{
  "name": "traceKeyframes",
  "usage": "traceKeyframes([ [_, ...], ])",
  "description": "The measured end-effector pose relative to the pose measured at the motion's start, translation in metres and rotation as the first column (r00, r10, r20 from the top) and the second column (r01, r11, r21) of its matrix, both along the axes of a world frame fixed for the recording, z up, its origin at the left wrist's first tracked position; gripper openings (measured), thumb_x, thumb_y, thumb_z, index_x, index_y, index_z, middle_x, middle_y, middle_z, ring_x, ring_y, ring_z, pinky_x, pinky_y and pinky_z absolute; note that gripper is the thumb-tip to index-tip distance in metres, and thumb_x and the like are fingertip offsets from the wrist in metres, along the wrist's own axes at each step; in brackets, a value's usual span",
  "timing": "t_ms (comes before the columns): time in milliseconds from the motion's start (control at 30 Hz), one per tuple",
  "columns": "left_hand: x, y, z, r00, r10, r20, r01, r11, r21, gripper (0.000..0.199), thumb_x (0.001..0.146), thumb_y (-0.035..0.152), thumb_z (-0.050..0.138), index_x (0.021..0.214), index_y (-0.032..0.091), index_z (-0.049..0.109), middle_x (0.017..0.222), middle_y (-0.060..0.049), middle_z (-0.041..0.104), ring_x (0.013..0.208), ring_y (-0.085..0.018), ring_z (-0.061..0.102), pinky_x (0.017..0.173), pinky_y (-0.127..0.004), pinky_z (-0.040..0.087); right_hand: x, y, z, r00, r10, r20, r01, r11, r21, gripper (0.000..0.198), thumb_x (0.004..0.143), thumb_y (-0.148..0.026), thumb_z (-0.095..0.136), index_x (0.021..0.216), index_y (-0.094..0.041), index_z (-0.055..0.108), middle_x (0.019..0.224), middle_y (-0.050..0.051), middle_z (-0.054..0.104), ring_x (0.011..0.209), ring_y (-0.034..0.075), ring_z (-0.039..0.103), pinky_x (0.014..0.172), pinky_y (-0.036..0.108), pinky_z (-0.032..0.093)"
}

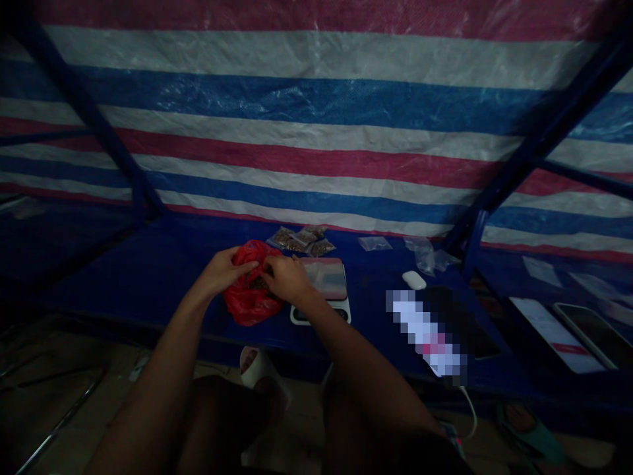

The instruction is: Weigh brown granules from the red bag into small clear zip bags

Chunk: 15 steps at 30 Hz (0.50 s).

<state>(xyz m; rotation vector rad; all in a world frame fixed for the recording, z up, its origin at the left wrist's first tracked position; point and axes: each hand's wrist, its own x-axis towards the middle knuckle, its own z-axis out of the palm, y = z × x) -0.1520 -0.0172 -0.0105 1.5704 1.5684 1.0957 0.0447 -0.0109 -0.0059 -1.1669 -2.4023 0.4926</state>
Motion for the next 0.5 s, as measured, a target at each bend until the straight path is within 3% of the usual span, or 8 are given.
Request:
traceKeyframes([
  [200, 0.001, 0.000, -0.001, 0.999, -0.025, -0.039, 0.026, 0.999, 0.024, 0.038, 0.071, 0.045, 0.075, 0.093, 0.014, 0.073, 0.087, -0.005, 0.075, 0.080, -0.024, 0.067, 0.072, -0.030, 0.050, -0.004, -0.003, -0.002, 0.999, 0.034, 0.030, -0.036, 0.997, 0.064, 0.022, 0.099, -0.023, 0.051, 0.106, -0.018, 0.072, 0.114, 0.010, 0.075, 0.114, 0.025, 0.065, 0.117, 0.053, 0.025],
  [500, 0.002, 0.001, -0.007, 0.998, -0.048, -0.043, 0.049, 0.998, 0.027, 0.033, 0.077, 0.043, 0.069, 0.095, 0.015, 0.071, 0.090, -0.005, 0.075, 0.082, -0.023, 0.066, 0.072, -0.029, 0.051, -0.012, -0.001, 0.000, 0.995, -0.021, 0.097, 0.010, 0.994, 0.112, 0.016, 0.091, -0.027, 0.056, 0.094, -0.016, 0.069, 0.103, 0.011, 0.076, 0.098, 0.025, 0.067, 0.093, 0.039, 0.042],
])
